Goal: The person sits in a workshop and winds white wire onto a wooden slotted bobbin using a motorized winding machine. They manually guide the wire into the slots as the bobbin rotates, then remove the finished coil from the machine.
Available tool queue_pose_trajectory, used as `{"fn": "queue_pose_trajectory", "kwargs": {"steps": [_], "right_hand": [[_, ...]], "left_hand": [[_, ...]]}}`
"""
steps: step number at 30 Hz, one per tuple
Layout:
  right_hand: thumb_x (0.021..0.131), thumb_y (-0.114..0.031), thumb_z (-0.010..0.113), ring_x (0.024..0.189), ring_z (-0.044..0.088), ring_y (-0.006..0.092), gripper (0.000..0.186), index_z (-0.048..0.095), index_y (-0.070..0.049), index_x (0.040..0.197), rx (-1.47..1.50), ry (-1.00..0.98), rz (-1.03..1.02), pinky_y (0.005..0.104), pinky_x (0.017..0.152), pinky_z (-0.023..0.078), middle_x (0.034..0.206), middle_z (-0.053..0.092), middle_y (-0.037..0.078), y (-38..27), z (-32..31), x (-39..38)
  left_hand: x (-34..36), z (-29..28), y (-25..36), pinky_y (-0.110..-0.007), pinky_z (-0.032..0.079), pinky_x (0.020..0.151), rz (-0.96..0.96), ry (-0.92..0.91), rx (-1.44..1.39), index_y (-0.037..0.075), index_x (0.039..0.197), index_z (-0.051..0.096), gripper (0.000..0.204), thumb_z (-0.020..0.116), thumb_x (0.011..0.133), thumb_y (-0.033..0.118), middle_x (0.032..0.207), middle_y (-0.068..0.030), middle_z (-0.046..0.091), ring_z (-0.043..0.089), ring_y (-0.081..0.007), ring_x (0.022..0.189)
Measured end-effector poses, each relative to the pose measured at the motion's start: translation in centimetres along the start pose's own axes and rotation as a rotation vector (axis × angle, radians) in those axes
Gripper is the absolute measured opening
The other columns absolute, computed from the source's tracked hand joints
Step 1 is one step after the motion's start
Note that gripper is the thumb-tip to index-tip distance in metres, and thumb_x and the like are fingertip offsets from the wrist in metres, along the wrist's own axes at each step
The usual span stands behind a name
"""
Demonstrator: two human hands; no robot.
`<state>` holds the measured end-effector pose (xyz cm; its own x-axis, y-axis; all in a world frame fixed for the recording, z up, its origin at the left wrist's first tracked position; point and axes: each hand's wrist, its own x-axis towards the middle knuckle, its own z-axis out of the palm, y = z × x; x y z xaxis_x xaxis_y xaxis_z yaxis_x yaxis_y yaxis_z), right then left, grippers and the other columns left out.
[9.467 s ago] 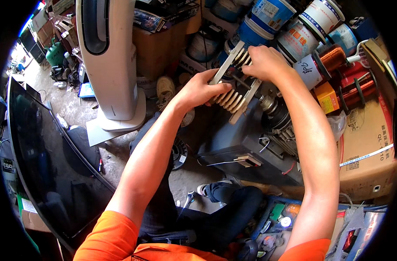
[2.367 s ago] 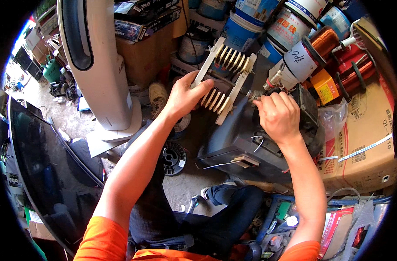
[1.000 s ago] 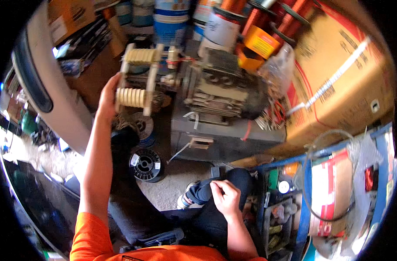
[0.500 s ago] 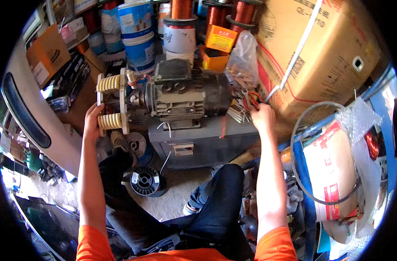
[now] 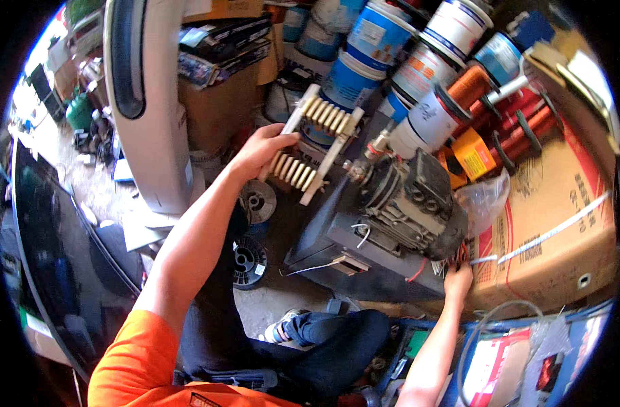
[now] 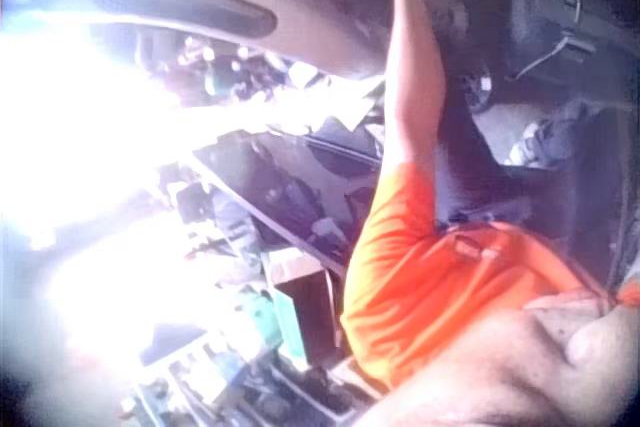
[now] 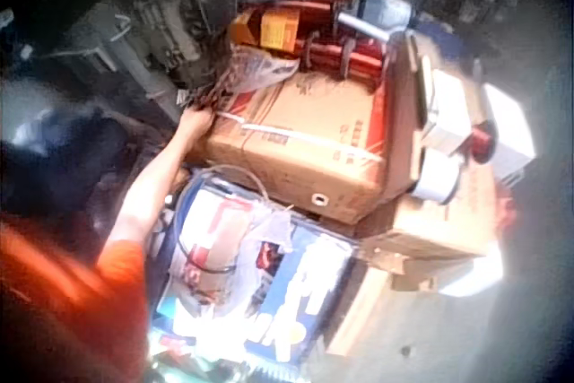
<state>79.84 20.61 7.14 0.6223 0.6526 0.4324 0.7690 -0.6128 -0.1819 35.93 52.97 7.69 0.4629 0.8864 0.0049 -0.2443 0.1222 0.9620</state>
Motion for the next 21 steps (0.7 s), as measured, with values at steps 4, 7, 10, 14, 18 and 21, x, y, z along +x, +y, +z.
{"fn": "queue_pose_trajectory", "kwargs": {"steps": [4, 7, 10, 14, 18, 21], "right_hand": [[0.089, -0.017, 0.056, 0.080, 0.059, 0.0423, 0.023, 0.061, 0.006, 0.090, 0.046, 0.178, 0.072, 0.0453, 0.070, 0.045, 0.084, 0.061, 0.028, 0.1, -2.0, 0.2], [0.093, -0.016, 0.055, 0.071, 0.058, 0.0241, 0.023, 0.061, 0.006, 0.092, 0.304, 0.398, -0.030, 0.0362, 0.068, 0.045, 0.079, 0.063, 0.017, -5.1, -7.1, 0.4], [0.094, -0.010, 0.054, 0.078, 0.055, 0.0099, 0.020, 0.063, 0.004, 0.105, 0.684, 0.251, -0.176, 0.0249, 0.070, 0.045, 0.087, 0.065, 0.005, -17.1, -11.4, -1.6], [0.087, -0.002, 0.060, 0.077, 0.061, 0.0115, 0.020, 0.063, 0.004, 0.106, 0.800, 0.038, -0.420, 0.0241, 0.068, 0.049, 0.089, 0.067, 0.008, -31.6, -11.7, -5.1], [0.083, -0.005, 0.059, 0.061, 0.064, 0.0184, 0.016, 0.065, 0.004, 0.095, 0.722, -0.085, -0.520, 0.0308, 0.056, 0.049, 0.071, 0.065, 0.018, -37.5, -7.5, -3.3], [0.080, -0.004, 0.057, 0.067, 0.064, 0.0373, 0.014, 0.065, 0.003, 0.090, 0.675, -0.007, -0.644, 0.0407, 0.060, 0.051, 0.076, 0.064, 0.024, -39.5, -4.1, -2.4]], "left_hand": [[0.2, -0.4, -0.3, -0.030, 0.051, 0.066, -0.057, 0.010, -0.210, -0.001, 0.112, 0.057, 0.042, 0.055, 0.093, 0.036, 0.086, -0.0082, 0.062, 0.059, -0.0134, 0.075], [0.9, -0.2, -0.9, -0.029, 0.050, 0.067, -0.059, -0.052, -0.252, 0.002, 0.110, 0.058, 0.039, 0.048, 0.097, 0.038, 0.088, -0.0082, 0.063, 0.059, -0.0136, 0.077], [-0.2, 0.2, 0.2, -0.029, 0.049, 0.065, -0.103, 0.008, -0.199, 0.003, 0.109, 0.058, 0.041, 0.045, 0.098, 0.040, 0.087, -0.0069, 0.062, 0.058, -0.0132, 0.076], [0.1, -1.7, -0.9, -0.025, 0.047, 0.051, -0.011, 0.035, -0.019, 0.003, 0.105, 0.055, 0.041, 0.042, 0.099, 0.042, 0.078, -0.0037, 0.060, 0.055, -0.0096, 0.058], [0.7, 0.2, -1.1, -0.023, 0.042, 0.050, 0.069, 0.045, 0.010, 0.004, 0.092, 0.060, 0.044, 0.043, 0.098, 0.044, 0.073, -0.0002, 0.058, 0.050, -0.0060, 0.056], [0.3, 0.2, -0.6, -0.025, 0.043, 0.055, 0.070, 0.070, 0.053, 0.002, 0.096, 0.062, 0.046, 0.044, 0.098, 0.044, 0.074, -0.0012, 0.060, 0.050, -0.0069, 0.061]]}}
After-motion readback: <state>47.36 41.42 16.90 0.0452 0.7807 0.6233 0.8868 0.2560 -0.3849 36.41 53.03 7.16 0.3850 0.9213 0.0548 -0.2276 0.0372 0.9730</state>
